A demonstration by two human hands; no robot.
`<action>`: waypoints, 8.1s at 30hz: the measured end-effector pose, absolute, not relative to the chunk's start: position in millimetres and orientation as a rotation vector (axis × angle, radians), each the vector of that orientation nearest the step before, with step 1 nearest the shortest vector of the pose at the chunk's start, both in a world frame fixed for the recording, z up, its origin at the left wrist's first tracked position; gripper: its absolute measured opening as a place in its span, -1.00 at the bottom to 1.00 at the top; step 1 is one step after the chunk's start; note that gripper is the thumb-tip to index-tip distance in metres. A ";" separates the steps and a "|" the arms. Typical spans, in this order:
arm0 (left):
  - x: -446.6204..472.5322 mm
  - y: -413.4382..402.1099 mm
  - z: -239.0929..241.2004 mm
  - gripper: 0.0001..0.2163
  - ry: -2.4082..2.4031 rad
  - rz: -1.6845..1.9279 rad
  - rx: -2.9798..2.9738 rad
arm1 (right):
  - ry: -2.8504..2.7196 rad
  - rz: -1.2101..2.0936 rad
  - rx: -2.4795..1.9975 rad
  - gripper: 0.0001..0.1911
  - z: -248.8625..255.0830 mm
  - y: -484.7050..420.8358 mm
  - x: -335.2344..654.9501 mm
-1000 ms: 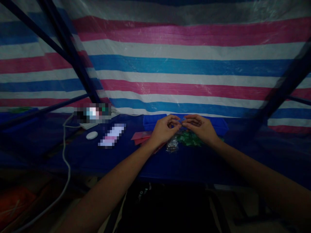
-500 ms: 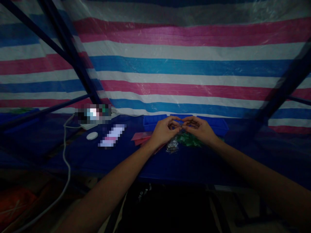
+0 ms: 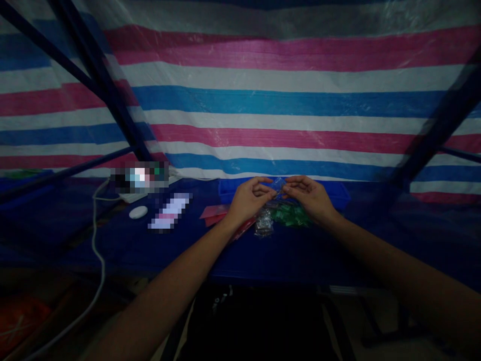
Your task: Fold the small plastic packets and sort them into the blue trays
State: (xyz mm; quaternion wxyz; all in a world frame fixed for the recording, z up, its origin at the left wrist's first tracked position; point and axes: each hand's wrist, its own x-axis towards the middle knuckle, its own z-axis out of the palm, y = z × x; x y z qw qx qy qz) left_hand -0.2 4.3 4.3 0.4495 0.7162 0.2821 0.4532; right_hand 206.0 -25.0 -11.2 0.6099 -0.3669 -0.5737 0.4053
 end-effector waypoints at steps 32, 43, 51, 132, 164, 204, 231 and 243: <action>1.5 3.4 8.2 -0.71 0.620 1.119 1.816 | -1.425 1.113 -0.873 -0.53 -11.2 -32.6 199.2; 2.0 -0.8 8.1 -0.62 0.744 1.167 1.957 | -1.304 1.026 -0.813 -0.75 -11.8 -27.3 202.2; 1.0 1.1 6.1 -0.72 0.748 1.206 1.993 | -1.389 0.944 -0.887 -0.77 -12.1 -26.1 205.5; 1.6 -10.6 7.8 -0.55 0.684 1.004 2.442 | -2.109 -0.127 -0.982 -0.92 5.0 -37.3 222.1; 3.9 -8.5 8.6 -0.66 0.718 1.104 1.978 | -1.521 0.355 -1.026 -0.72 -6.8 -32.0 209.4; 3.7 5.2 -5.5 -0.71 0.597 1.022 1.756 | -1.424 0.981 -0.901 -0.55 -9.9 -28.8 209.4; 5.6 0.8 4.3 -0.58 0.692 1.097 1.623 | -1.831 0.425 -0.873 -0.71 -0.2 -42.4 206.3; 2.2 15.5 -5.3 -0.57 0.628 1.120 1.528 | -1.639 0.526 -0.968 -0.65 -2.7 -39.4 207.4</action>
